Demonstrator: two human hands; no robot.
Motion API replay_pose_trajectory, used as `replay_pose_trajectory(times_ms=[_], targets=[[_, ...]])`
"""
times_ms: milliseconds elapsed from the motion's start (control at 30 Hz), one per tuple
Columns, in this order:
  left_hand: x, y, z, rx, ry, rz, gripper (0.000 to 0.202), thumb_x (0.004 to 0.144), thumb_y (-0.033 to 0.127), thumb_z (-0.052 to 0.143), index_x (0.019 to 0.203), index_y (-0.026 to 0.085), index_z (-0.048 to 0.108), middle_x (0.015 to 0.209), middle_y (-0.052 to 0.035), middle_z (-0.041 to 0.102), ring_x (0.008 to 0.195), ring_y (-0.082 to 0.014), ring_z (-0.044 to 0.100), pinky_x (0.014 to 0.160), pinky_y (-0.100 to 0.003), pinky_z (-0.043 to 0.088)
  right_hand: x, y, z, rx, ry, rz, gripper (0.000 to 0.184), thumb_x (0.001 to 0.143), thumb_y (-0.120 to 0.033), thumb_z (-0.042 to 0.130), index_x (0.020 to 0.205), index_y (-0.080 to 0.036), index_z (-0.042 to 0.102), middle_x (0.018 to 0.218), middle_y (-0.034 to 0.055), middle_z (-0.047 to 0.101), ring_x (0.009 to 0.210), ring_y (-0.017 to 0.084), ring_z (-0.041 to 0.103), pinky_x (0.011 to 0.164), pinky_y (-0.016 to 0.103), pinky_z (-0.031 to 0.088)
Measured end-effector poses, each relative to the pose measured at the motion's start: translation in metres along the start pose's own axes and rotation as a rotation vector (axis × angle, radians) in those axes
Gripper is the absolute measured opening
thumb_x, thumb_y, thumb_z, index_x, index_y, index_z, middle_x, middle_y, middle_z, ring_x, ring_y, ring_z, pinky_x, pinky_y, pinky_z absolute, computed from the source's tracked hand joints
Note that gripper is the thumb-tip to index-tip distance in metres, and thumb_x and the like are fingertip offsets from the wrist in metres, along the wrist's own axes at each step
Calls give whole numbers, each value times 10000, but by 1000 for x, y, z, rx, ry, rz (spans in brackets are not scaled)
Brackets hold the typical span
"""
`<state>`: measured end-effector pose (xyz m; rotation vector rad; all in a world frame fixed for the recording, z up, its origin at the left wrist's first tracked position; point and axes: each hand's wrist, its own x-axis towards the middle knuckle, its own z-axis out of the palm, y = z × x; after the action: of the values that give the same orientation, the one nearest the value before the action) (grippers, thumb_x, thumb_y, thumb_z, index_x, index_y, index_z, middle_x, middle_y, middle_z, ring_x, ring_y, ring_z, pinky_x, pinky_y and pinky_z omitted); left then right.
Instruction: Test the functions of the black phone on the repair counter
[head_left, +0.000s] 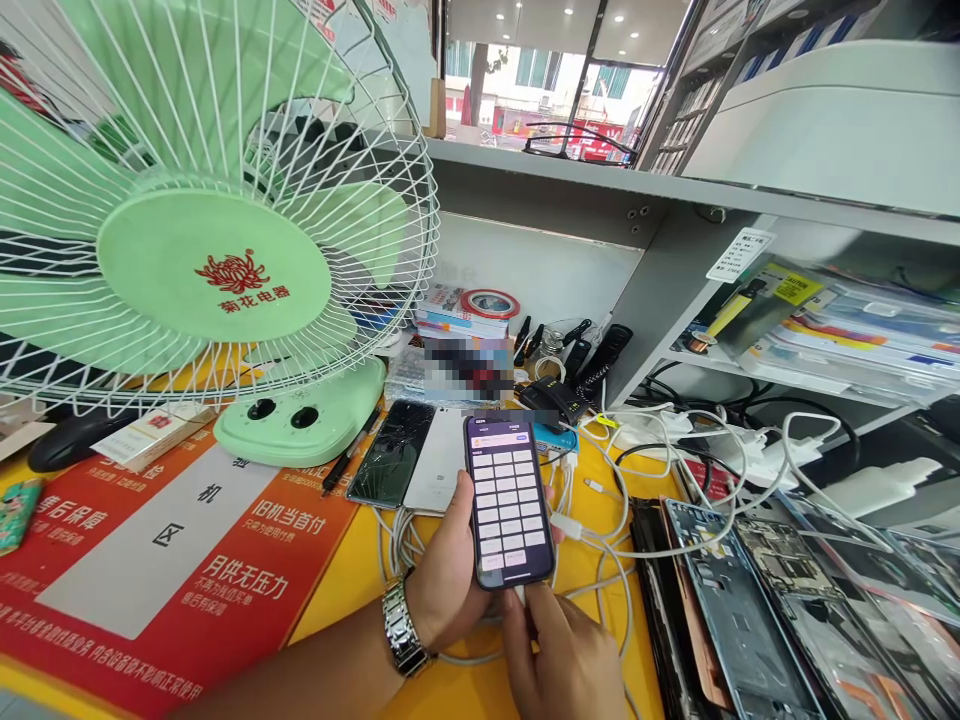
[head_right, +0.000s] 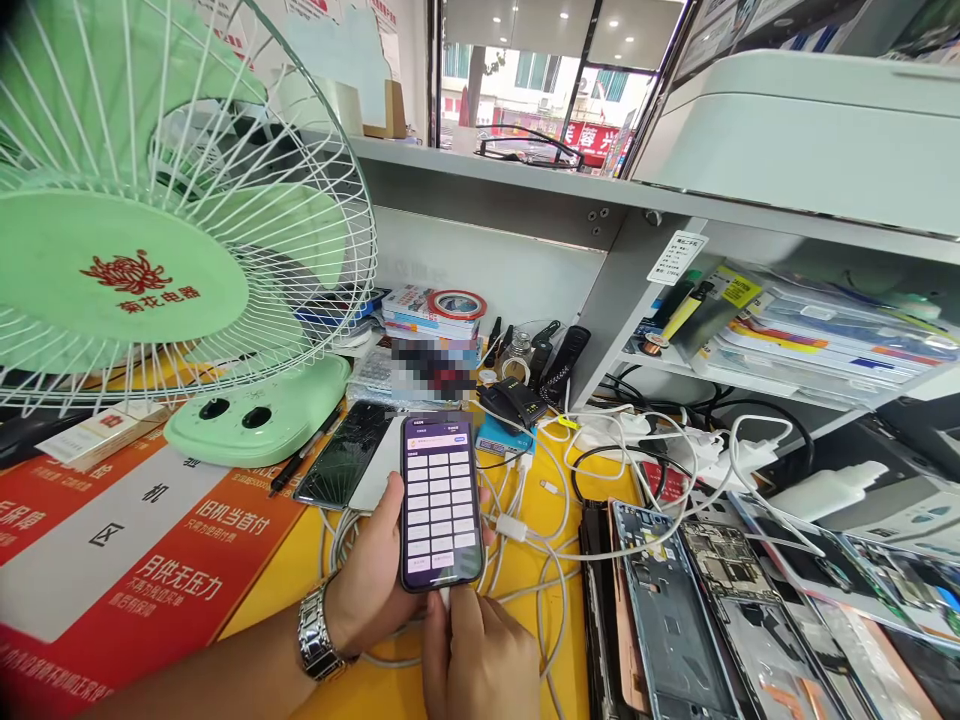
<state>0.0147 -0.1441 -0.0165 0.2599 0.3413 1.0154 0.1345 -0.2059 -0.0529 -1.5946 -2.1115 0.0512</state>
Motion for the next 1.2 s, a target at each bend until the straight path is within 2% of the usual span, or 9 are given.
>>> replay_pose_trajectory(times_ms=[300,600,700,800,900,967,1033,1100,1200], targets=[[0,-1,3,-48,106,-14,654,921,621,326,1352,157,491,1332,-158,558,1002,-308,647,889,-403,474,5,4,-3,-189,76,-70,325,961,-327,369,697,-222,529,522,46,611,450,190,569,509,319,253],[0,3,7,-65,100,-1,624,924,610,340,1306,156,532,1299,-140,579,998,-301,646,845,-375,493,2,6,4,-203,155,-85,380,984,-325,313,653,-226,469,512,29,557,461,185,532,535,322,228],[2,9,10,-49,119,65,598,939,583,326,1291,147,535,1277,-151,587,972,-287,653,872,-396,494,3,13,-4,-195,149,-80,367,991,-338,328,661,-229,445,519,17,543,474,180,528,541,317,239],[0,17,10,-23,78,72,568,931,565,380,1297,156,526,1367,-159,516,1059,-327,617,864,-448,514,9,26,-18,-219,198,14,361,998,-373,339,674,-234,415,540,19,535,498,185,518,546,316,258],[-2,22,6,31,-2,49,488,919,370,448,1376,203,433,1435,-153,447,1145,-381,565,769,-486,556,17,39,-29,-250,202,7,352,1000,-424,325,749,-225,470,655,50,584,641,225,553,617,329,326],[-3,25,2,96,-53,57,590,846,191,456,1423,258,348,1419,-148,464,1149,-395,564,680,-468,575,20,43,-31,-282,161,-95,356,992,-467,323,896,-205,545,785,73,628,759,249,566,691,346,366],[-4,25,-2,159,-95,61,728,754,88,455,1439,281,299,1352,-147,524,1136,-391,577,664,-455,580,20,44,-29,-313,117,-185,392,975,-507,332,1005,-196,568,868,83,642,810,255,565,722,354,383],[-4,25,-3,202,-123,58,818,678,37,465,1439,273,280,1258,-138,590,1128,-372,590,719,-462,576,18,43,-25,-311,65,-227,400,972,-516,334,980,-200,580,879,80,641,802,249,565,711,351,386],[-5,24,-2,271,-153,45,885,611,-2,485,1427,268,275,1195,-127,628,1118,-351,602,763,-443,569,16,44,-27,-259,23,-229,357,999,-412,343,803,-215,568,804,64,630,757,229,561,684,336,372]])
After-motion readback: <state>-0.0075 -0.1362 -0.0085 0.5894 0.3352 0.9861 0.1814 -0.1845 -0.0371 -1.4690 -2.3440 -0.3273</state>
